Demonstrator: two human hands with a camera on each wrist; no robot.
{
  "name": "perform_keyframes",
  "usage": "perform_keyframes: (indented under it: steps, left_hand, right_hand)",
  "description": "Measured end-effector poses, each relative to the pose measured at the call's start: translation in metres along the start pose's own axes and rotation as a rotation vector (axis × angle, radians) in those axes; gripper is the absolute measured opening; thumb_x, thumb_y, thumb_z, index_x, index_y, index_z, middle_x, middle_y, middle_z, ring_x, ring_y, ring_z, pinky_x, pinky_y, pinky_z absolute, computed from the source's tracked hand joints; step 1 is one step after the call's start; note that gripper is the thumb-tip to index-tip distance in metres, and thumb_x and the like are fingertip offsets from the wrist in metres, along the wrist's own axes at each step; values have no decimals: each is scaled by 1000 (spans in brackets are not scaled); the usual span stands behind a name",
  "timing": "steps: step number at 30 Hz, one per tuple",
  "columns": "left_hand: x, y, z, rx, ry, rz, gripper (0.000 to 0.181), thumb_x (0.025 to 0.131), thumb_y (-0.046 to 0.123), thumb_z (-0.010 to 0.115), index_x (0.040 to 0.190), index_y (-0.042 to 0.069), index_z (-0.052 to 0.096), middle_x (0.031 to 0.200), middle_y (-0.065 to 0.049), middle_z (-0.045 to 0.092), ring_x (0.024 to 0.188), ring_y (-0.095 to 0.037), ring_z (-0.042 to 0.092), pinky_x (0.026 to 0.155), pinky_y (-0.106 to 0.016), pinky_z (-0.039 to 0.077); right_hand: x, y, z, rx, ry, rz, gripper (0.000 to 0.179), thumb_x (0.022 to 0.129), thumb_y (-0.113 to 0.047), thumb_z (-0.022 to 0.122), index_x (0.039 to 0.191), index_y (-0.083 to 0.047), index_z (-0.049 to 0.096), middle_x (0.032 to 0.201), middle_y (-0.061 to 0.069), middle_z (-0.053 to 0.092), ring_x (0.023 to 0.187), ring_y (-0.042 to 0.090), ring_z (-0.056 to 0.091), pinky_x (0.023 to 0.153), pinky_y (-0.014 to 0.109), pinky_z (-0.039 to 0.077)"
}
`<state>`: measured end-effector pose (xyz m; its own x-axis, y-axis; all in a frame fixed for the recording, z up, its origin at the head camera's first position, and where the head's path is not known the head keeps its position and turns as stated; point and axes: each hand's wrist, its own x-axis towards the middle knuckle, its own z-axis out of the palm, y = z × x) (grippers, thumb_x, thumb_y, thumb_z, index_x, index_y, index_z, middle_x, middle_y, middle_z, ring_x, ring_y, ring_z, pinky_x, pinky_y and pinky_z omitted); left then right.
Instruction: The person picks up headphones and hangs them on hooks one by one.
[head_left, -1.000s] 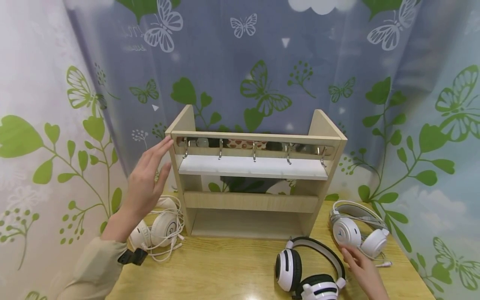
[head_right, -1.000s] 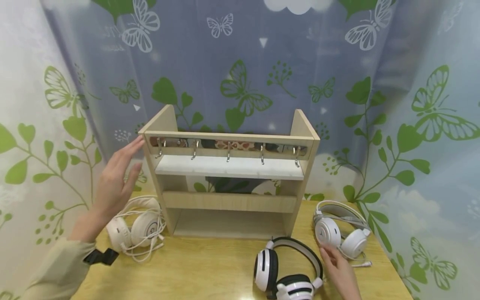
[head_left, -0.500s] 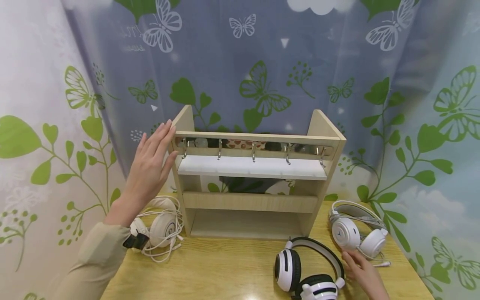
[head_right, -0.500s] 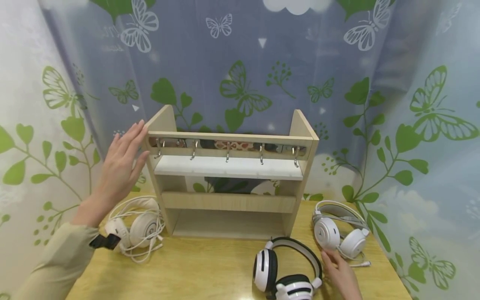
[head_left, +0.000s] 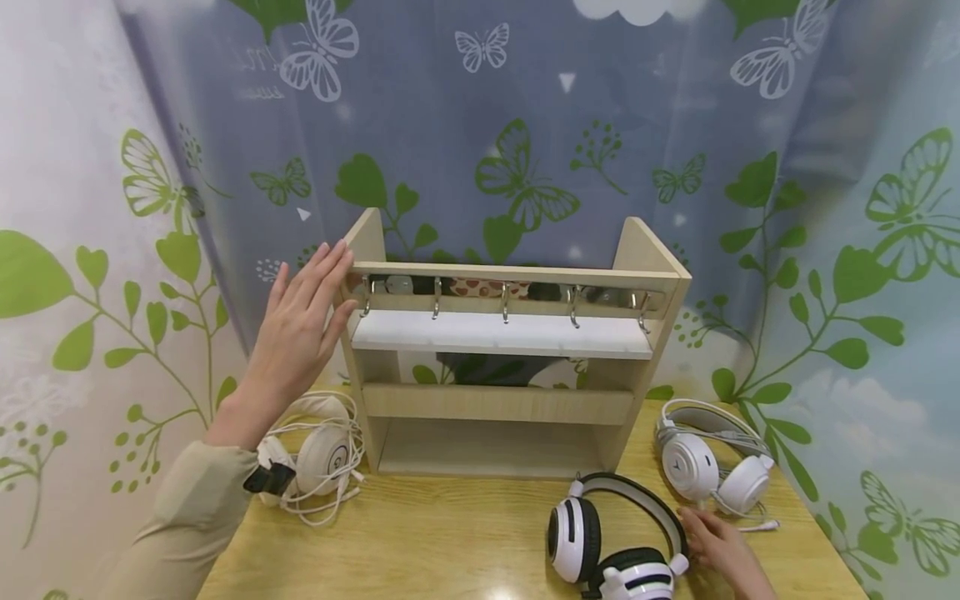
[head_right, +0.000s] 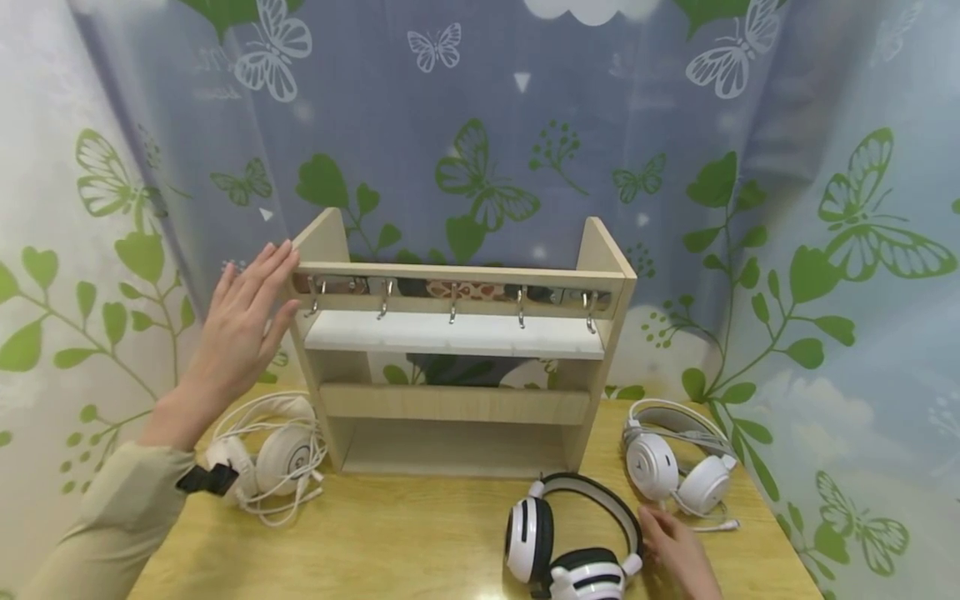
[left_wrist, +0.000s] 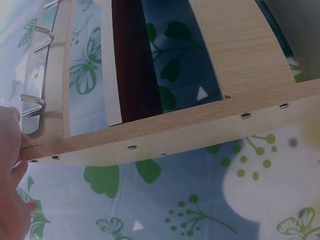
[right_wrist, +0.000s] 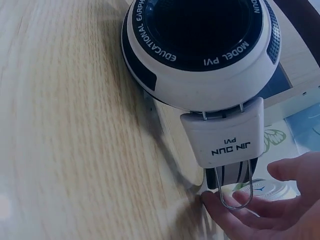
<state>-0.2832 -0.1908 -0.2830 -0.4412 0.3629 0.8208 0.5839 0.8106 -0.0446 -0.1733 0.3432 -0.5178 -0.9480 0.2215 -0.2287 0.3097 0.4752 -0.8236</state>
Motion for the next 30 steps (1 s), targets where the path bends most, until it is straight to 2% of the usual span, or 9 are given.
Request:
perform_keyframes:
  steps: [6,9,13,15,20,23,26,30]
  left_hand:
    - [2,2,-1,-28,19,2,50,99,34,39,143,13,34,148,-2,33,137,-22,26,113,-48,9]
    - [3,2,-1,-42,25,-2,48,98,32,42,142,13,36,147,-3,34,137,-22,27,113,-48,10]
    - [3,3,0,-54,25,-12,48,98,30,43,142,13,36,147,-4,34,137,-22,27,113,-47,10]
    - [3,2,0,-56,24,-16,48,98,30,43,142,13,36,147,-4,34,137,-22,27,113,-47,10]
    - [2,2,1,-56,29,-18,48,98,30,44,142,13,36,147,-4,34,137,-23,27,113,-47,11]
    - [3,3,1,-58,32,-17,48,97,28,45,142,13,36,147,-4,34,136,-23,28,113,-47,11]
    - [2,3,1,-45,28,-12,49,97,28,44,143,12,35,147,-4,33,136,-23,28,113,-47,11]
    - [2,3,1,-30,26,-4,49,98,28,43,143,11,34,147,-5,34,136,-23,28,113,-46,10]
  right_hand:
    - [4,2,2,26,-50,37,60,96,-37,44,130,13,41,97,13,58,71,12,54,61,27,46]
    - [5,2,3,63,-74,59,60,95,-36,47,130,13,40,99,12,56,71,15,52,63,29,46]
    - [5,1,3,77,-92,54,60,94,-34,49,127,15,42,110,21,55,77,15,53,66,28,47]
    - [5,1,3,89,-111,39,56,95,-31,47,125,16,43,109,21,58,78,14,55,67,27,48]
    - [2,1,0,153,-186,16,50,97,-27,45,120,16,48,93,7,68,69,5,51,63,21,44]
    - [1,0,-3,204,-229,2,53,97,-28,44,120,19,47,94,5,69,72,3,55,66,20,46]
    - [0,-2,-3,241,-229,13,56,96,-30,46,119,21,48,97,8,69,82,7,61,70,23,50]
    - [-1,-7,-1,246,-182,74,58,93,-37,52,114,18,54,94,9,68,83,14,63,70,28,51]
